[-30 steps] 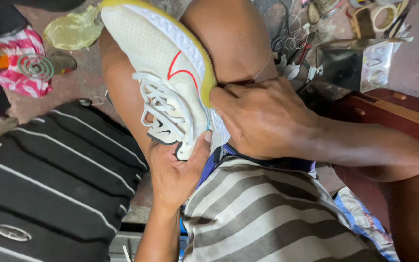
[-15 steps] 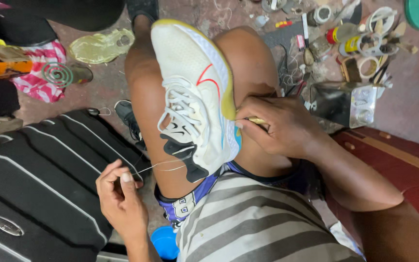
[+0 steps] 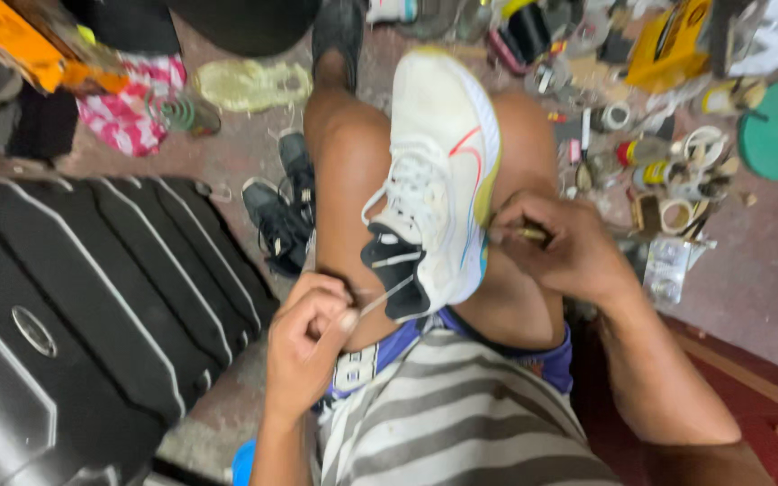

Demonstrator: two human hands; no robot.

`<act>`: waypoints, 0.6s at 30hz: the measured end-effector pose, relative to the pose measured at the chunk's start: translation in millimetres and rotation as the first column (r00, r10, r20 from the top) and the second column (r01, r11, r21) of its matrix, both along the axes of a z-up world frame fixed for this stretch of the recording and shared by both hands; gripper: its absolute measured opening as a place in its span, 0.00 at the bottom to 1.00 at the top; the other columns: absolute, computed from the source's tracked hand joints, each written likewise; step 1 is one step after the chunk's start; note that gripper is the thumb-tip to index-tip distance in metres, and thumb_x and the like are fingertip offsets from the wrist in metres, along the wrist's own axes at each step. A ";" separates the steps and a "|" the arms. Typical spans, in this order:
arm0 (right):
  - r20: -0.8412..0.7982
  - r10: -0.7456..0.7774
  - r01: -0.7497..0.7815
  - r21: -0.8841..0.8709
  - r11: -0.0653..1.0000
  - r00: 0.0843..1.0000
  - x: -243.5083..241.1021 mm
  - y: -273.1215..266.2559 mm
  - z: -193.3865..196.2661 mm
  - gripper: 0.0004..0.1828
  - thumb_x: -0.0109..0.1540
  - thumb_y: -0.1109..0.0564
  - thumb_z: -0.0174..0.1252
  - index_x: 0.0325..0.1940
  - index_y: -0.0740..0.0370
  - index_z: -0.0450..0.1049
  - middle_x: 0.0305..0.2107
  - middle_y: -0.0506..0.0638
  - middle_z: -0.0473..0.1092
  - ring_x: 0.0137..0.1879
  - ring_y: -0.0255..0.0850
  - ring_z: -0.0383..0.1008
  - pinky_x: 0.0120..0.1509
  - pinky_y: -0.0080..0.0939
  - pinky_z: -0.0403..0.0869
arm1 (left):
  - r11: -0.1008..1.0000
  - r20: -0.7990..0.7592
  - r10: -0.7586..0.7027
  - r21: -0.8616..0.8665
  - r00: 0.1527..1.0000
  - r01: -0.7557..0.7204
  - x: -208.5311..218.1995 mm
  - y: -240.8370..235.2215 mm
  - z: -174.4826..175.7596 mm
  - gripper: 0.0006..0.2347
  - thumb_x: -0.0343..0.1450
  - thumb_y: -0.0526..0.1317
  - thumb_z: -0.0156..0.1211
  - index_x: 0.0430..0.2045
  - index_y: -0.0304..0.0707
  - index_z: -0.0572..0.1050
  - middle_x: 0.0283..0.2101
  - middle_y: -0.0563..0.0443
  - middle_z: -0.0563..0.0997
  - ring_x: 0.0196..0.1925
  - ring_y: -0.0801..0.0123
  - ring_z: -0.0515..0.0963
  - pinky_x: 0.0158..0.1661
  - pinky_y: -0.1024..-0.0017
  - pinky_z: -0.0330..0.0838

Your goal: The person sits on the floor and sews the side of a white sneaker using a needle and thread. They repeatedly push the needle through the shoe's upper and pull the thread tight to secure the stitching.

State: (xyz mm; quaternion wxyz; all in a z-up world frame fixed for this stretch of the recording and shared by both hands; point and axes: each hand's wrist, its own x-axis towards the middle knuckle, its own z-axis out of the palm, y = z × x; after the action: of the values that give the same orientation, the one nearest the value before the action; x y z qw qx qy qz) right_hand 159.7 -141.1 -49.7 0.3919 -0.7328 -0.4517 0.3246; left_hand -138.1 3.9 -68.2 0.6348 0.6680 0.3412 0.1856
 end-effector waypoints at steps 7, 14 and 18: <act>0.148 0.043 -0.036 -0.049 0.998 0.988 -3.9 8.2 4.5 0.06 0.60 0.58 0.66 0.40 0.58 0.79 0.28 0.48 0.77 0.29 0.40 0.77 0.33 0.38 0.73 | 0.865 0.082 0.130 -0.496 0.988 -0.073 38.3 -15.0 -10.4 0.07 0.77 0.37 0.55 0.35 0.30 0.76 0.27 0.56 0.73 0.25 0.79 0.66 0.24 0.75 0.57; 0.250 0.228 -0.224 -0.042 0.974 0.941 8.1 12.7 10.0 0.08 0.60 0.51 0.64 0.40 0.56 0.79 0.32 0.48 0.77 0.36 0.47 0.79 0.38 0.45 0.75 | 0.988 -0.357 -0.108 0.068 0.928 0.141 76.0 -6.0 8.0 0.08 0.74 0.34 0.53 0.35 0.28 0.79 0.21 0.48 0.79 0.21 0.74 0.75 0.27 0.69 0.68; 0.253 0.307 -0.310 -0.029 0.950 0.918 17.4 18.3 11.8 0.08 0.61 0.51 0.63 0.40 0.55 0.78 0.31 0.46 0.77 0.37 0.47 0.79 0.38 0.46 0.74 | 0.967 -0.196 -0.221 -0.168 0.955 0.189 85.2 6.2 -7.1 0.08 0.74 0.32 0.51 0.35 0.28 0.80 0.27 0.51 0.85 0.29 0.80 0.78 0.33 0.72 0.73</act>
State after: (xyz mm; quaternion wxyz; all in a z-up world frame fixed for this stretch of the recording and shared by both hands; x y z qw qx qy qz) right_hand 177.1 -122.8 -37.8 0.2789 -0.6859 -0.6097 0.2830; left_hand -52.8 10.1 -75.3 0.6580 0.6670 0.3489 0.0200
